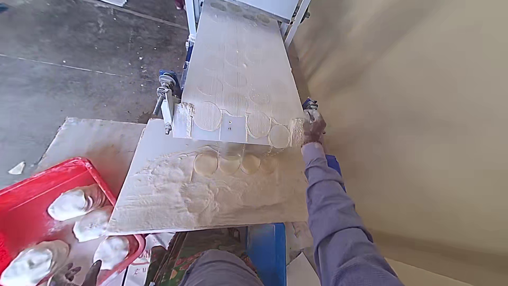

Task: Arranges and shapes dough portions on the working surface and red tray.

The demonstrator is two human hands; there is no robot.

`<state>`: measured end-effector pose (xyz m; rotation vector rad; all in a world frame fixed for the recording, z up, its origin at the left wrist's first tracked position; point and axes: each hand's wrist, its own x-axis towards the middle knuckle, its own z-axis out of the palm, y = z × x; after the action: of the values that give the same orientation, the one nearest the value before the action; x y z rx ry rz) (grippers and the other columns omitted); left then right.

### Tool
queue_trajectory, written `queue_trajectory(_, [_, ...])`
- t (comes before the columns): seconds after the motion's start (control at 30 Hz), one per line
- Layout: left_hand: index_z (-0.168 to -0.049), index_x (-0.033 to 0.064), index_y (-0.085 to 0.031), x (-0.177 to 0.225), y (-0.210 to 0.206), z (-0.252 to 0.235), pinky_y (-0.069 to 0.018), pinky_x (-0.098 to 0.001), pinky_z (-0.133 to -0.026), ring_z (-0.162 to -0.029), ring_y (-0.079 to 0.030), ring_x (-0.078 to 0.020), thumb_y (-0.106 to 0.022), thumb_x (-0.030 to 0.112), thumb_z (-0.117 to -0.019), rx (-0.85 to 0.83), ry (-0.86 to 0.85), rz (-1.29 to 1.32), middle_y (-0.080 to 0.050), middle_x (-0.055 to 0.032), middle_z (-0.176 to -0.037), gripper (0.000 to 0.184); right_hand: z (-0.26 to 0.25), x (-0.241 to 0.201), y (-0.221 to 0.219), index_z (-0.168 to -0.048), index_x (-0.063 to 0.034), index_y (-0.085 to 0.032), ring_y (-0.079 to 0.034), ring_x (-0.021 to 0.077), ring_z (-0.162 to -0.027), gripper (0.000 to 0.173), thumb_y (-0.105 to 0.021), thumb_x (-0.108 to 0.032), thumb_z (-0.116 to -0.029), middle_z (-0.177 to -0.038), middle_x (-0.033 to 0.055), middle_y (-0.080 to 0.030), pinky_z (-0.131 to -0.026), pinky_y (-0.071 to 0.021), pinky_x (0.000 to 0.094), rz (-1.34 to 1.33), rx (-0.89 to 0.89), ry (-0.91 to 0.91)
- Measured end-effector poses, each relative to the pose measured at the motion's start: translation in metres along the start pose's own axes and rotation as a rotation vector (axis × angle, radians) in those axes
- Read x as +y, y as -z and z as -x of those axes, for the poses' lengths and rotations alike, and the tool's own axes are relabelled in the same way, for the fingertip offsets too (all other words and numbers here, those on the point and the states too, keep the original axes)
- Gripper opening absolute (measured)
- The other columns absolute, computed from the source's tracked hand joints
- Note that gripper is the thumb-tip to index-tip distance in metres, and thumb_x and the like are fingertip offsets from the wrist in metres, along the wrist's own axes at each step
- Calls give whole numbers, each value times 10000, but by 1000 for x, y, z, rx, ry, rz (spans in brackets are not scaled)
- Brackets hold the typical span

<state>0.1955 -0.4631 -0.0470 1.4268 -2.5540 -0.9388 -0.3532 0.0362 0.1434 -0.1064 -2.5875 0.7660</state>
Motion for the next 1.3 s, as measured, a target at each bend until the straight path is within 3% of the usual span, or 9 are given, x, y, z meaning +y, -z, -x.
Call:
queue_trajectory(0.1, [-1505, -133, -333, 67, 5, 53, -338, -589, -1163, -1353, -470, -522, -707, 160, -967, -28, 127, 12, -500, -390, -1413, 718, -31, 11, -27, -1265, 4, -681, -608, 377, -1265, 382, -578, -273, -1023, -1297, 243, -663, -1110, -424, 540, 156, -252, 97])
queue_trajectory(0.23, [-1495, -117, -362, 96, -19, 94, -349, -599, -1155, -1334, -501, -503, -713, 146, -967, -21, 172, -61, -548, -362, -1374, 686, -12, 42, -53, -1205, 2, -709, -529, 418, -1326, 379, -593, -289, -991, -1307, 257, -638, -1172, -336, 533, 150, -172, 222])
queue_trajectory(0.4, [-1478, -126, -382, 138, -53, 121, -361, -580, -1151, -1332, -498, -500, -686, 148, -977, -104, 121, -90, -545, -357, -1376, 647, 58, 83, -31, -1188, 69, -688, -511, 492, -1329, 438, -651, -303, -961, -1336, 335, -593, -1144, -360, 583, 39, -224, 266])
queue_trajectory(0.5, [-1479, -95, -414, 169, -73, 118, -331, -551, -1191, -1393, -454, -466, -686, 170, -981, -153, 75, -107, -507, -337, -1438, 626, 89, 114, -3, -1133, 99, -690, -542, 537, -1257, 361, -658, -217, -962, -1261, 360, -615, -1081, -392, 647, 92, -385, 286])
queue_trajectory(0.6, [-1492, -54, -425, 190, -90, 113, -301, -543, -1216, -1466, -358, -471, -698, 220, -977, -179, 35, -169, -420, -344, -1515, 644, 120, 147, 24, -1316, 83, -600, -467, 506, -1368, 466, -701, -215, -972, -1410, 355, -525, -1137, -374, 617, 93, -602, 51])
queue_trajectory(0.73, [-1491, -33, -439, 195, -107, 90, -232, -521, -1251, -1520, -268, -439, -680, 307, -986, -179, -23, -225, -380, -287, -1573, 655, 181, 197, 45, -1411, 85, -523, -454, 447, -1412, 582, -700, -250, -970, -1474, 336, -487, -1180, -364, 511, 6, -521, -102])
queue_trajectory(0.87, [-1530, -23, -405, 208, -118, 56, -196, -553, -1256, -1548, -219, -420, -623, 303, -1024, -125, -260, -230, -335, -256, -1620, 640, 239, 219, 52, -1436, 98, -501, -434, 462, -1437, 574, -648, -216, -979, -1503, 319, -480, -1197, -354, 536, -13, -493, 27])
queue_trajectory(1.07, [-1551, 51, -433, 218, -149, 33, -126, -667, -1231, -1547, -194, -467, -569, 489, -980, -93, -792, -262, -315, -261, -1635, 732, 306, 181, 33, -1458, -81, -576, -303, 585, -1461, 745, -651, -511, -854, -1575, 306, -395, -1151, -246, 743, 67, -623, 354])
queue_trajectory(1.3, [-1520, 181, -513, 236, -203, 47, -117, -863, -1076, -1490, -262, -558, -533, 781, -839, -116, -1049, -232, -386, -280, -1590, 908, 300, 108, -21, -1531, -247, -520, -157, 632, -1488, 922, -604, -789, -791, -1642, 293, -280, -1141, -132, 802, 211, -747, 414])
